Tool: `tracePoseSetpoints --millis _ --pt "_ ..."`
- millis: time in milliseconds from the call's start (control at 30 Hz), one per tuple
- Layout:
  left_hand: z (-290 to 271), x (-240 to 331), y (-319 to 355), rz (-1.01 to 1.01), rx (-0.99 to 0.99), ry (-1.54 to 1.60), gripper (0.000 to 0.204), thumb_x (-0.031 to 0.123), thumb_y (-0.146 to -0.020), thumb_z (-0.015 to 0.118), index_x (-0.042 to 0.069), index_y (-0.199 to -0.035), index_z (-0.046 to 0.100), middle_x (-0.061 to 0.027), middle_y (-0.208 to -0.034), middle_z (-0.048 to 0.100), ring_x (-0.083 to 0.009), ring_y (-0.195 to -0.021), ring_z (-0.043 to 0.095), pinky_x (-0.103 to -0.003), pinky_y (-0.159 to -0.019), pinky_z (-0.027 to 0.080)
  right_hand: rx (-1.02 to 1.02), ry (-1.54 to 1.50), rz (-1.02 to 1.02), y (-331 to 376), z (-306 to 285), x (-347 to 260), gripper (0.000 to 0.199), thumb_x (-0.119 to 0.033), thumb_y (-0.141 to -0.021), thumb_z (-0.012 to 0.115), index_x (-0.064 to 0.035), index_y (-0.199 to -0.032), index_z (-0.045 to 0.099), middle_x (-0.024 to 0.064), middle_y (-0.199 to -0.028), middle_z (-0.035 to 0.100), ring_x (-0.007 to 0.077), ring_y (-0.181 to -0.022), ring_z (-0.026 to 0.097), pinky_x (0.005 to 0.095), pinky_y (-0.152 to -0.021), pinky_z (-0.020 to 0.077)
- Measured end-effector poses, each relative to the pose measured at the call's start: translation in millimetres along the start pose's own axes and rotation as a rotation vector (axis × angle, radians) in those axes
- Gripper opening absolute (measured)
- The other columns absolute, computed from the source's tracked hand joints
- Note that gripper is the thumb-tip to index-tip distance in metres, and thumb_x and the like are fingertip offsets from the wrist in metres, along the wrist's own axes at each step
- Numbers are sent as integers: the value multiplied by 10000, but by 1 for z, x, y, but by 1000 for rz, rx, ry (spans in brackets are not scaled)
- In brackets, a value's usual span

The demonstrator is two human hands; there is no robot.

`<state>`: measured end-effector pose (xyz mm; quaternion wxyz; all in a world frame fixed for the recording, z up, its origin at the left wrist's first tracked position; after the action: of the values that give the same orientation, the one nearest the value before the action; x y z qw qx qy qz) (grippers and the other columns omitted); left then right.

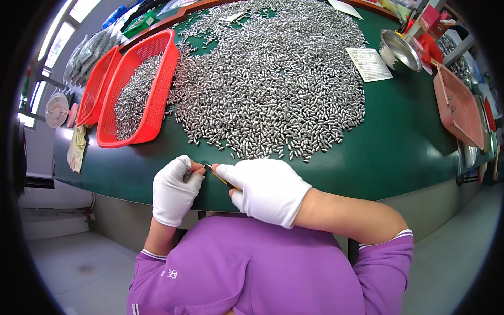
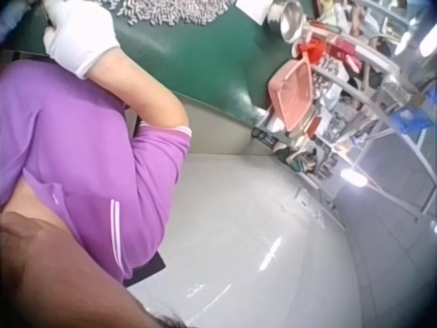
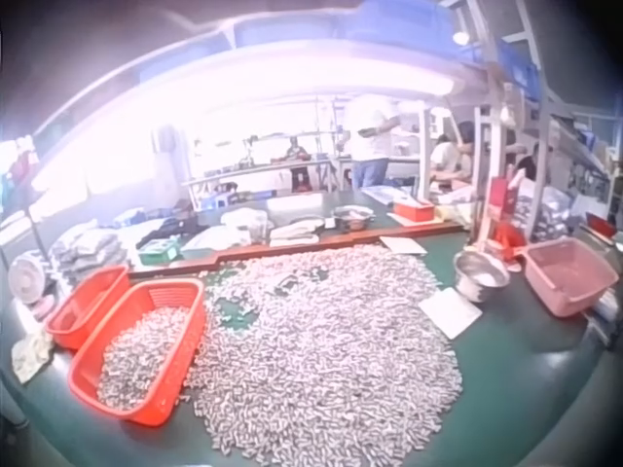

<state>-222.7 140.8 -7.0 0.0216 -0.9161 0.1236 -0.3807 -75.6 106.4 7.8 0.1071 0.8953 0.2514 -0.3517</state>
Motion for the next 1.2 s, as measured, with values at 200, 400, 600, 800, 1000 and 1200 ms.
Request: tracePoseSetpoints --millis 200,400,600,800,1000,1200 --pt "5 -2 -2 14 -91 -47 112 -54 -791 703 -8 -822 605 -27 -735 631 -49 -657 569 -217 -613 486 -63 24 -59 -5 2 1 399 -164 -862 550 -60 -1248 548 137 -808 632 326 -752 637 437 -648 505" --pt "4 2 -6 -89 -144 -40 83 -16 -812 680 15 -826 604 6 -695 565 -40 -610 486 -212 -565 429 -79 123 -27 1 -3 -3 430 -140 -856 556 -49 -1275 533 122 -810 619 318 -740 633 428 -671 506" --pt "-14 -23 -18 -230 -130 506 59 72 -875 578 69 -898 524 36 -697 455 -54 -577 413 -214 -527 357 796 492 70 70 -140 23 570 -65 -746 668 -154 -1302 585 111 -752 589 305 -682 600 415 -633 506" --pt "-6 5 -73 -136 -303 1244 224 244 -892 676 125 -945 494 -20 -879 513 -39 -537 315 -182 -488 272 692 855 974 181 -193 160 500 -190 -848 614 -192 -1340 526 150 -985 590 357 -885 621 447 -780 514" --pt "16 8 -114 -162 -455 1509 188 85 -887 657 78 -997 505 -82 -1001 586 -82 -642 446 -200 -593 402 687 951 835 170 -194 163 516 -281 -827 675 -118 -1300 550 136 -981 587 333 -916 620 413 -816 518" --pt "19 -17 -126 -243 -379 1576 237 54 -920 612 27 -1139 524 -72 -966 609 -96 -706 543 -217 -661 484 678 613 -42 20 -165 45 201 -93 -798 693 -76 -998 685 105 -907 667 279 -834 641 340 -757 515"
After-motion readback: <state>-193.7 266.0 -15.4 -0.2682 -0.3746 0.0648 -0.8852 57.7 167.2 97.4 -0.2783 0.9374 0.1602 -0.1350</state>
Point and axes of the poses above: each hand's wrist, its own y-axis away from the middle knuckle, its own z-axis out of the palm, x = y × z, the point moved 9 cm from there along -y, towards the middle knuckle
